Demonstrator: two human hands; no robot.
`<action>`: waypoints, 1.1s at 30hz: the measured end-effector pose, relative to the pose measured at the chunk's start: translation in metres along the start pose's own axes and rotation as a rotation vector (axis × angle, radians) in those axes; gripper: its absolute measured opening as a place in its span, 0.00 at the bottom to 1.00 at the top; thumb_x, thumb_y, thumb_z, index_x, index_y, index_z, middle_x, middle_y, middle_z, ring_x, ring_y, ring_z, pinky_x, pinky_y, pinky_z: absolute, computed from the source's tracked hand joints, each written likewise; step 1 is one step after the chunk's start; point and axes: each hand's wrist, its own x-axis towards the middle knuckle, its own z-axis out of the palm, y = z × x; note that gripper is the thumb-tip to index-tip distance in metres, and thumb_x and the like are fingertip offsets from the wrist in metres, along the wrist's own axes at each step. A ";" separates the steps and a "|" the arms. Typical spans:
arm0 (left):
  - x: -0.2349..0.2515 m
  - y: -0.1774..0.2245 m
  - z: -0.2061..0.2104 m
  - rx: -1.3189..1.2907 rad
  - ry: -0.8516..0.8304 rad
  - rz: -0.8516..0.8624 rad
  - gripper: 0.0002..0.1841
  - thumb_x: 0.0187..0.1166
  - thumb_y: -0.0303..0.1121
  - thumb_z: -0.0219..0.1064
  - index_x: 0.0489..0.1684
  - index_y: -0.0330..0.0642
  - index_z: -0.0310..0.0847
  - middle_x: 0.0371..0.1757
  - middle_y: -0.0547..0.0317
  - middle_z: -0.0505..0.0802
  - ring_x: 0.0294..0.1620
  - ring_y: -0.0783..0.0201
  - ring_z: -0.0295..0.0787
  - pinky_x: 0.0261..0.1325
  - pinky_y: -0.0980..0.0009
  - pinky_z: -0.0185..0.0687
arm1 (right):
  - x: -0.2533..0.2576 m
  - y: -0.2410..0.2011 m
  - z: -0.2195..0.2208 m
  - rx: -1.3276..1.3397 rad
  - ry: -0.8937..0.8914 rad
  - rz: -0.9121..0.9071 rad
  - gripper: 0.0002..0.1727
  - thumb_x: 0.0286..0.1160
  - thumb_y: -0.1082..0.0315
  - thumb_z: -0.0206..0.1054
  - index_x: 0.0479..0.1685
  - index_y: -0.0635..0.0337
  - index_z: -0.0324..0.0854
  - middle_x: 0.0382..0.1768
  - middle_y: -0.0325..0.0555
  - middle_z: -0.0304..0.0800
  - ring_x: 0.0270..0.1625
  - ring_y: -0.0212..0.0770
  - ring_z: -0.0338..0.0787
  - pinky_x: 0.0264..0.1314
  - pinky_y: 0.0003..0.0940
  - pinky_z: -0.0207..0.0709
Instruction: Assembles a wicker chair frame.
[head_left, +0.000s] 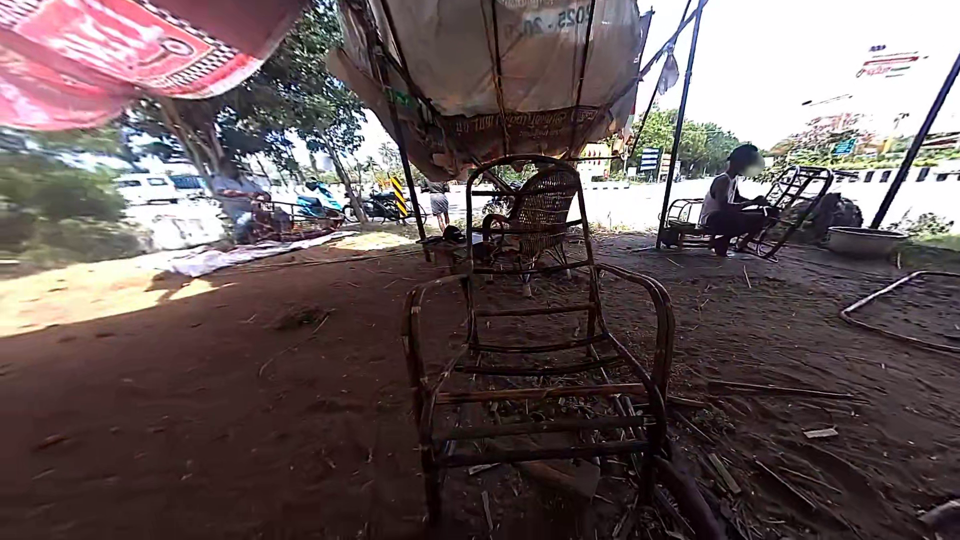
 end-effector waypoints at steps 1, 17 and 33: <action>-0.004 0.002 -0.001 -0.006 0.002 0.001 0.25 0.81 0.41 0.69 0.69 0.31 0.81 0.72 0.30 0.84 0.78 0.38 0.78 0.79 0.44 0.72 | -0.008 -0.010 -0.003 0.002 -0.029 0.024 0.46 0.61 0.62 0.75 0.88 0.54 0.64 0.78 0.55 0.79 0.74 0.54 0.83 0.66 0.60 0.81; 0.036 -0.022 0.015 0.059 -0.027 0.035 0.27 0.82 0.48 0.68 0.70 0.35 0.82 0.69 0.35 0.88 0.75 0.40 0.82 0.77 0.41 0.74 | -0.007 -0.010 -0.004 0.004 -0.045 0.034 0.43 0.64 0.63 0.75 0.87 0.52 0.66 0.79 0.51 0.79 0.75 0.53 0.83 0.67 0.61 0.81; 0.019 -0.009 0.011 0.118 -0.028 0.034 0.24 0.82 0.48 0.68 0.65 0.37 0.86 0.66 0.36 0.90 0.71 0.41 0.85 0.75 0.42 0.76 | -0.024 -0.032 -0.008 0.021 -0.050 0.084 0.41 0.67 0.68 0.74 0.86 0.55 0.66 0.77 0.51 0.80 0.75 0.52 0.83 0.68 0.59 0.81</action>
